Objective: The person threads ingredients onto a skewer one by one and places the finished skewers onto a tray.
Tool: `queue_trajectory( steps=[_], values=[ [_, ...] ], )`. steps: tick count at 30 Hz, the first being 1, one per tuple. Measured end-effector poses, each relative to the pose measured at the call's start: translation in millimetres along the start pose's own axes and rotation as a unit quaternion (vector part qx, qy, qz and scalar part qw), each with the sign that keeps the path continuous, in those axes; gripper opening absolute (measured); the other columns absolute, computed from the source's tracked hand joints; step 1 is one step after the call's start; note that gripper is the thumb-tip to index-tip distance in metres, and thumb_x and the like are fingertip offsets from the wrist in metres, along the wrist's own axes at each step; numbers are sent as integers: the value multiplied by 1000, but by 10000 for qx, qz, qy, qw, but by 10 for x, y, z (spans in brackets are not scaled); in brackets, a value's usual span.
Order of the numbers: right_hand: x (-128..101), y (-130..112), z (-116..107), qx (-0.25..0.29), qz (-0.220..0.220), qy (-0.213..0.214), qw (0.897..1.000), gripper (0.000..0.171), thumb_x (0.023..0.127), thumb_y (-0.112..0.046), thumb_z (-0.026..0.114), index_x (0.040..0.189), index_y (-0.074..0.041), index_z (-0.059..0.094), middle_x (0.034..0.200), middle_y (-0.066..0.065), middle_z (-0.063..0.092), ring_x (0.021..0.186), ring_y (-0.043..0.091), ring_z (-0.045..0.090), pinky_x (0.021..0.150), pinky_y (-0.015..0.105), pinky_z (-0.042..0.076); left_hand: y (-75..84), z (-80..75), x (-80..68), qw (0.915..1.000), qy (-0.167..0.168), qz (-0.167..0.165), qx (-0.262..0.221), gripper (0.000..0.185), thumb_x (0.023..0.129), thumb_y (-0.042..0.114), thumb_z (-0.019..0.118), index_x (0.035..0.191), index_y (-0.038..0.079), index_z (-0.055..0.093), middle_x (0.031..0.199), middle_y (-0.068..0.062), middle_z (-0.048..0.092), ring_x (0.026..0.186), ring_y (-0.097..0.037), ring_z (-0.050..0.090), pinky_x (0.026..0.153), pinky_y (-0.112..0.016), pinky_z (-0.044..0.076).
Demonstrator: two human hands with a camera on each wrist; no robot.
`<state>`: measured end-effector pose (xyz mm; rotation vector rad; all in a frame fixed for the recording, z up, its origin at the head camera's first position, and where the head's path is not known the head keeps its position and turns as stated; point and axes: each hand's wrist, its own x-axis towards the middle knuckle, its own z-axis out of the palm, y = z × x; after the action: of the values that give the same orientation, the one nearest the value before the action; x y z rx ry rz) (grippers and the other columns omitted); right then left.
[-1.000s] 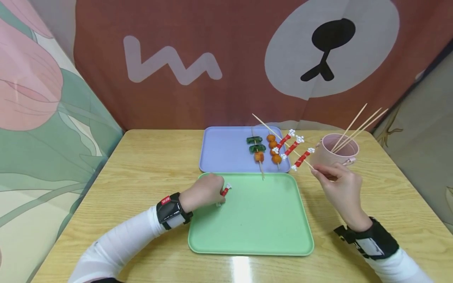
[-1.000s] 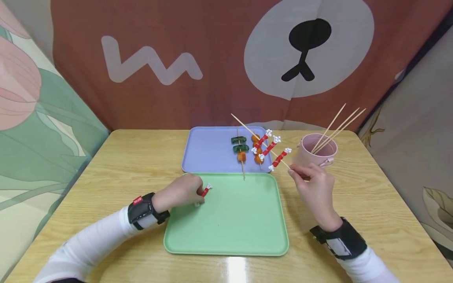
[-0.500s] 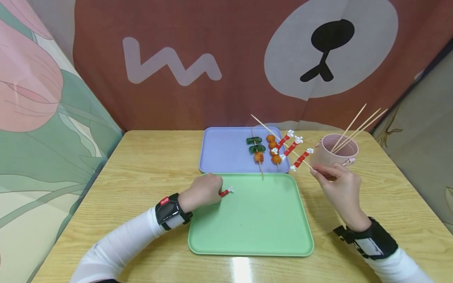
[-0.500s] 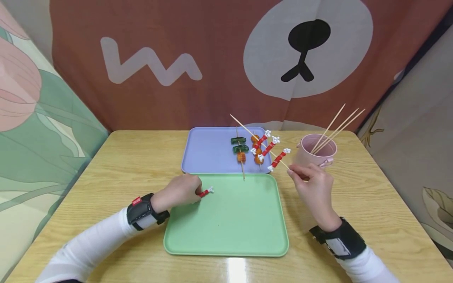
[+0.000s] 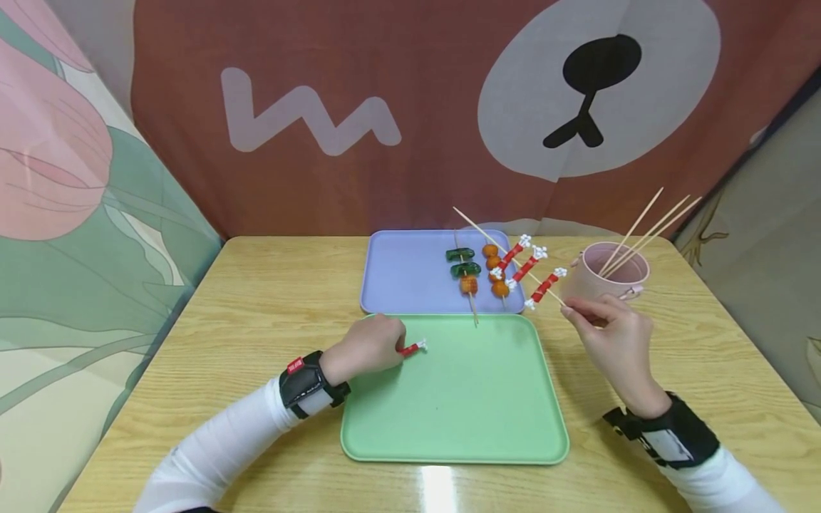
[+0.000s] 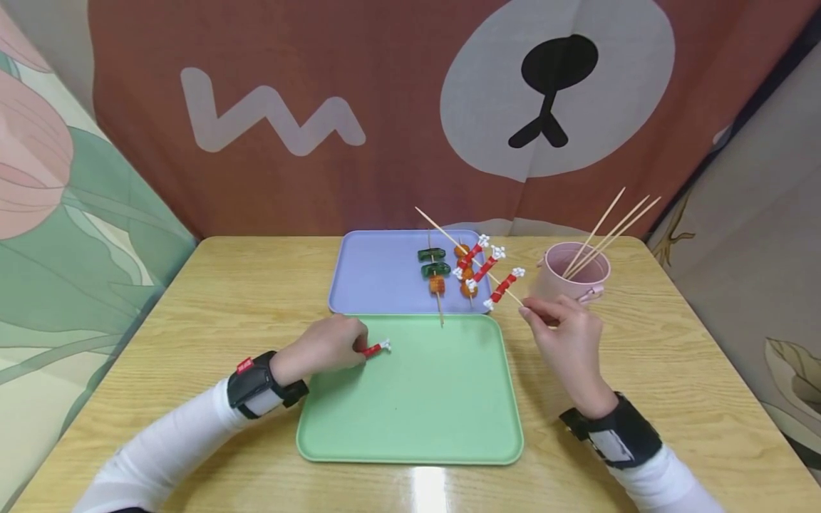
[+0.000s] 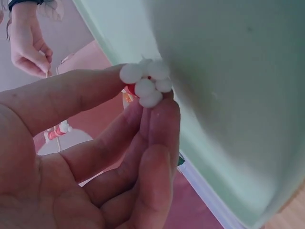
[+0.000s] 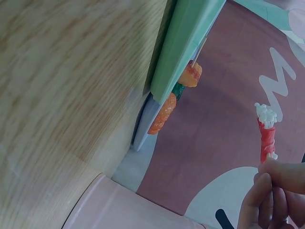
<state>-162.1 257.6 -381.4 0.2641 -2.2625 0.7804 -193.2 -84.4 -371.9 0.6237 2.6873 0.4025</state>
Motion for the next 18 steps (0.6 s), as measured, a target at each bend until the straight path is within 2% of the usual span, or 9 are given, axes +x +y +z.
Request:
queue_trajectory(
  steps=[3, 12, 18],
  values=[
    [0, 10, 10, 31, 8, -7, 10000, 12, 70, 1, 80, 81, 1, 75, 65, 10, 64, 67, -23, 40, 54, 5, 33, -16, -6, 2, 9996, 102, -7, -253, 19, 79, 11, 71, 65, 13, 59, 60, 2, 42, 55, -11, 39, 49, -23, 28],
    [25, -5, 48, 115, 29, -7, 9999, 12, 70, 0, 80, 81, 1, 75, 67, 11, 66, 67, -23, 41, 52, 7, 32, -107, -95, -11, 9969, 565, 58, -546, 3, 80, 9, 66, 77, 11, 66, 71, 2, 57, 65, -14, 50, 56, -25, 40],
    [62, -38, 67, 192, 140, -109, 9997, 12, 72, -1, 79, 83, 1, 75, 71, 12, 67, 68, -27, 43, 56, 1, 36, -154, -181, -18, 9897, 1055, 2, -964, 5, 82, 8, 65, 84, 9, 69, 78, -1, 63, 70, -15, 54, 60, -25, 45]
  ],
)
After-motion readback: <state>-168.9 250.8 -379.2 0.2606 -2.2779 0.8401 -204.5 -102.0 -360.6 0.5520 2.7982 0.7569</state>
